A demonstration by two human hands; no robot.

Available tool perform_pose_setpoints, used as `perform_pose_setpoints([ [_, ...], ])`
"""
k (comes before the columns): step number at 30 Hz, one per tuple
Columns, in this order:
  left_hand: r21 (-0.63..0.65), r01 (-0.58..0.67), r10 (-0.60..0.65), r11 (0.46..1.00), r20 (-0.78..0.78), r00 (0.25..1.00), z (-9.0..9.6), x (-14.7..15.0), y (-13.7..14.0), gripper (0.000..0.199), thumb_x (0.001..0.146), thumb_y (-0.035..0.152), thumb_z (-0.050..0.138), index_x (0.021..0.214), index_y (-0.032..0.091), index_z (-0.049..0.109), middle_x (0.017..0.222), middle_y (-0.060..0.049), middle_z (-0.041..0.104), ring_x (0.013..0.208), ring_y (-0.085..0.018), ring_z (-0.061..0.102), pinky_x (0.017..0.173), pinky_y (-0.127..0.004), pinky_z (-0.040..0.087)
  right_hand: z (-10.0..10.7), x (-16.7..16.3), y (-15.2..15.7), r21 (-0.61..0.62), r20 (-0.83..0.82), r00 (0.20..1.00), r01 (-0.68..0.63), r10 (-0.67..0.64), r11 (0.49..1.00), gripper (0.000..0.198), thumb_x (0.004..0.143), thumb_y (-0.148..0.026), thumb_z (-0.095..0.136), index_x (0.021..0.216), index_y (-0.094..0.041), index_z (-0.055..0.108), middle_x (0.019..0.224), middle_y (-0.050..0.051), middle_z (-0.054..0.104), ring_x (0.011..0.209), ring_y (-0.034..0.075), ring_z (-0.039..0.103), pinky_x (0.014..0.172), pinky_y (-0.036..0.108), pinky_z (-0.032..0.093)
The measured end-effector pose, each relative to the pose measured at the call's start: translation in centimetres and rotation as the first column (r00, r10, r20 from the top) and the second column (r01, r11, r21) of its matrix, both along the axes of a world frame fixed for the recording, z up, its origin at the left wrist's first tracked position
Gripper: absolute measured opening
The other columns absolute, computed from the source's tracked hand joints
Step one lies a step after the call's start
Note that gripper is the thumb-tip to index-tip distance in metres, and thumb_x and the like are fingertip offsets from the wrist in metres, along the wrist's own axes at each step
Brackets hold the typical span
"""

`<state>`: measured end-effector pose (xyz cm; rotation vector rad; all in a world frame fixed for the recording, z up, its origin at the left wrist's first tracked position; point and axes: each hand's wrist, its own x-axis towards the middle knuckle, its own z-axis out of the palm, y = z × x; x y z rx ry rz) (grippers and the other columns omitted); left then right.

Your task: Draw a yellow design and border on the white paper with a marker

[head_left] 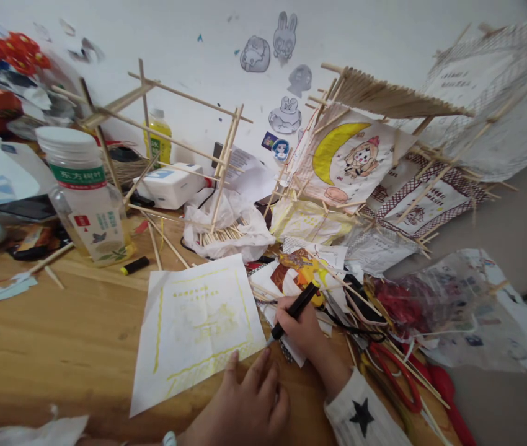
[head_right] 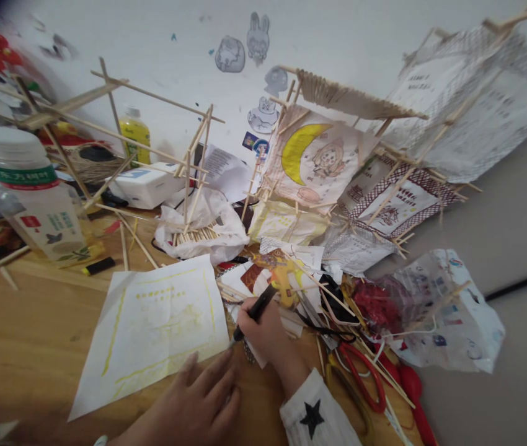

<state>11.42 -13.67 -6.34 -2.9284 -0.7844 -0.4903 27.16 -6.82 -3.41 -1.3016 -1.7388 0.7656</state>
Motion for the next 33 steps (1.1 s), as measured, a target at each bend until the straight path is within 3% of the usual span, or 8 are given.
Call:
perform_pose_setpoints([
  [9,-0.004,-0.005,0.005,1.000,-0.003,1.000,0.14,-0.08,-0.05,0.029,0.092,0.030,0.039,0.108,0.020,0.061,0.113,-0.012,0.063,0.111,-0.029,0.052,0.081,-0.046,0.045,-0.07,0.12,0.17,0.021,-0.099,0.992,0.081,-0.078,0.997,0.020,0.069,-0.024,0.043,0.050,-0.020,0.041,0.048,-0.003,0.039,0.049,0.012,0.039,0.046,0.023,0.031],
  [16,-0.030,-0.018,0.017,0.999,-0.033,0.999,0.53,0.01,-0.10,0.029,0.092,0.033,0.040,0.105,0.021,0.062,0.111,-0.012,0.063,0.113,-0.034,0.050,0.078,-0.049,0.045,-0.07,-0.01,0.02,-0.051,-0.094,0.996,-0.007,0.003,0.999,0.020,0.073,-0.026,0.048,0.054,-0.019,0.052,0.049,-0.003,0.046,0.047,0.011,0.042,0.047,0.022,0.035],
  [22,0.012,-0.024,0.024,1.000,0.012,1.000,0.27,-0.01,-0.02,0.025,0.090,0.033,0.044,0.103,0.022,0.062,0.108,-0.010,0.065,0.107,-0.034,0.055,0.076,-0.048,0.046,-0.05,-0.07,0.00,-0.024,-0.053,0.998,-0.029,0.028,0.999,0.017,0.072,-0.025,0.052,0.058,-0.018,0.058,0.053,-0.002,0.054,0.051,0.013,0.049,0.051,0.023,0.040],
  [33,0.025,-0.027,0.027,0.999,0.014,1.000,0.19,0.05,-0.13,0.027,0.091,0.033,0.041,0.104,0.022,0.062,0.108,-0.010,0.065,0.107,-0.035,0.055,0.074,-0.050,0.046,-0.26,0.10,0.09,-0.034,-0.026,0.999,-0.043,0.042,0.999,0.018,0.072,-0.022,0.048,0.054,-0.018,0.053,0.051,-0.002,0.048,0.051,0.013,0.045,0.050,0.023,0.035],
])
